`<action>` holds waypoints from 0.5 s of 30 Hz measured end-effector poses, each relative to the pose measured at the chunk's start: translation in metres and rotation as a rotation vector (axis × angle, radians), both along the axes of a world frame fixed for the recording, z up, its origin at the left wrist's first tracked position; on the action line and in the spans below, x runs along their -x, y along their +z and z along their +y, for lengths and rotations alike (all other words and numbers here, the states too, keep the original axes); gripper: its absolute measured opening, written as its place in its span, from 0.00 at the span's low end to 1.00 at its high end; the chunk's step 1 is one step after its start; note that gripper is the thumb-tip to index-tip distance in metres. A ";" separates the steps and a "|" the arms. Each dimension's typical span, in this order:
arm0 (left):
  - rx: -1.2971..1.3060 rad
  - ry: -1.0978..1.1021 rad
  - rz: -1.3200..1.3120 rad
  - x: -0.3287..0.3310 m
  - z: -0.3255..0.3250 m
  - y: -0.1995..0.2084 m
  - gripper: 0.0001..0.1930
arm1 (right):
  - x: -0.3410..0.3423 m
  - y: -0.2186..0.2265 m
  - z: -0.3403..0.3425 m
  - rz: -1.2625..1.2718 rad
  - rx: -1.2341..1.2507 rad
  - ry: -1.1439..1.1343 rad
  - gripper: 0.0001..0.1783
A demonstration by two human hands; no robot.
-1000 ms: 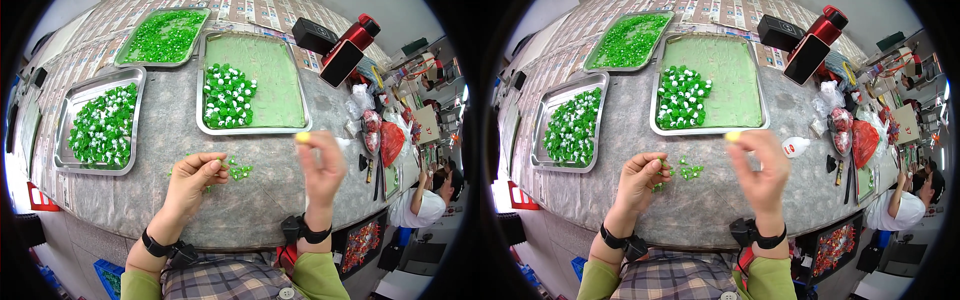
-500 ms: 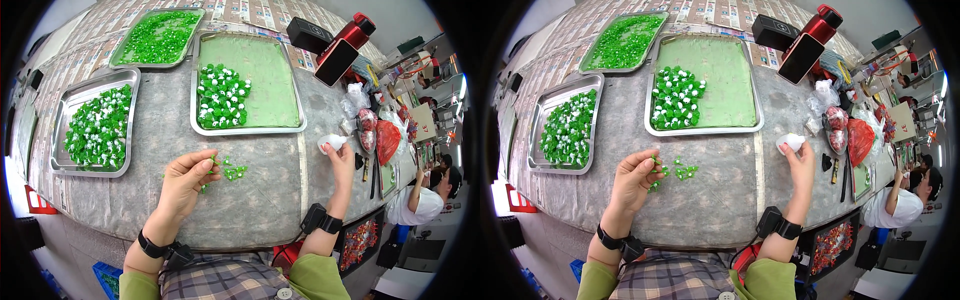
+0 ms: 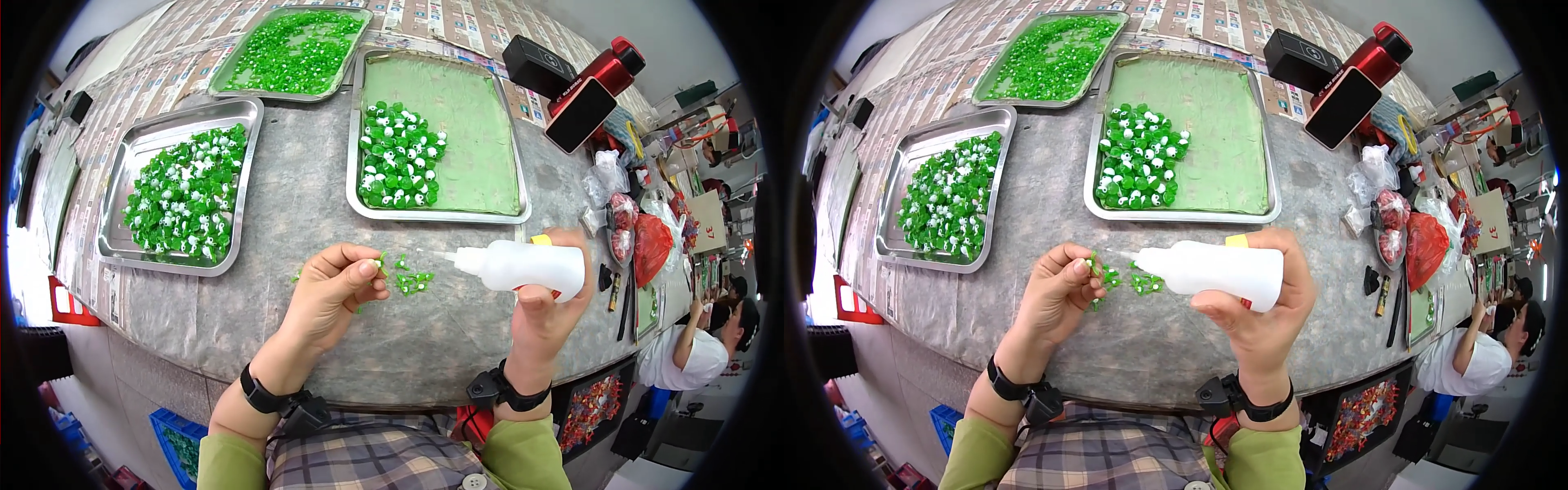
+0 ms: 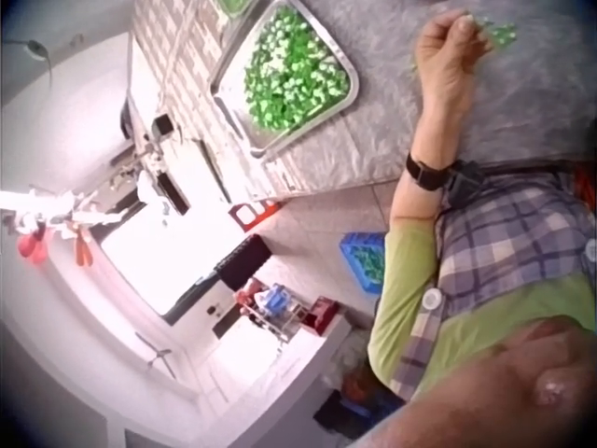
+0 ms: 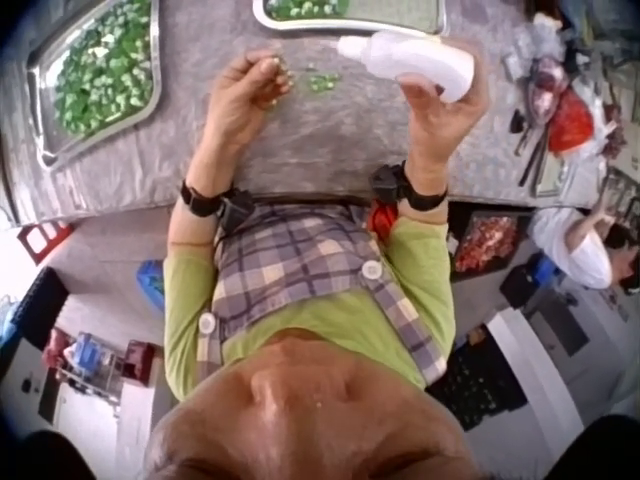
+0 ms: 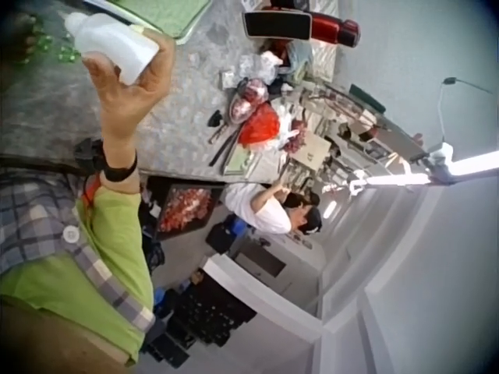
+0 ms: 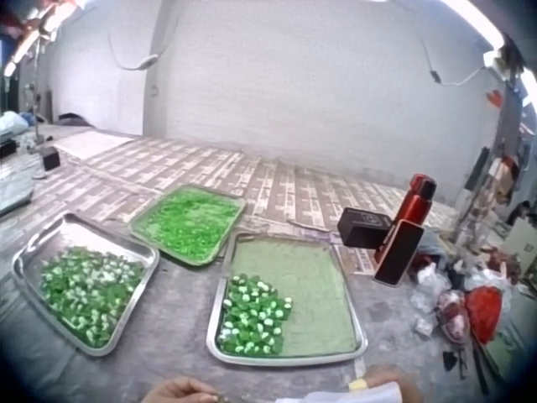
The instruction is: The person applies glue to green plastic bases and attaches white and black eye pieces to them by hand. The completed assemblies are then placed onto the table, and the process is repeated.
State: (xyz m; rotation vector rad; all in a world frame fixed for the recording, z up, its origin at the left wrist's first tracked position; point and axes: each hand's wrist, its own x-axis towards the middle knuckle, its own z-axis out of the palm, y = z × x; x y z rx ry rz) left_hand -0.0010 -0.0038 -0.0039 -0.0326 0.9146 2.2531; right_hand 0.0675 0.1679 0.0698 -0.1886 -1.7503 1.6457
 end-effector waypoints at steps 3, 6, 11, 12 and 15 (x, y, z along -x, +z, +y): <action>-0.006 -0.015 -0.007 0.000 0.002 0.002 0.05 | -0.001 -0.010 0.006 0.056 -0.243 0.080 0.26; -0.004 -0.026 -0.006 0.000 0.002 0.001 0.05 | -0.002 -0.010 0.003 0.030 -0.306 0.054 0.25; -0.003 -0.030 -0.010 0.000 0.002 0.000 0.05 | -0.001 -0.011 0.003 0.013 -0.442 0.068 0.22; -0.001 -0.029 -0.011 0.000 0.002 0.001 0.05 | -0.001 -0.011 0.003 0.012 -0.443 0.067 0.22; -0.001 -0.029 -0.012 0.000 0.002 0.001 0.05 | 0.000 -0.011 0.003 0.008 -0.454 0.063 0.22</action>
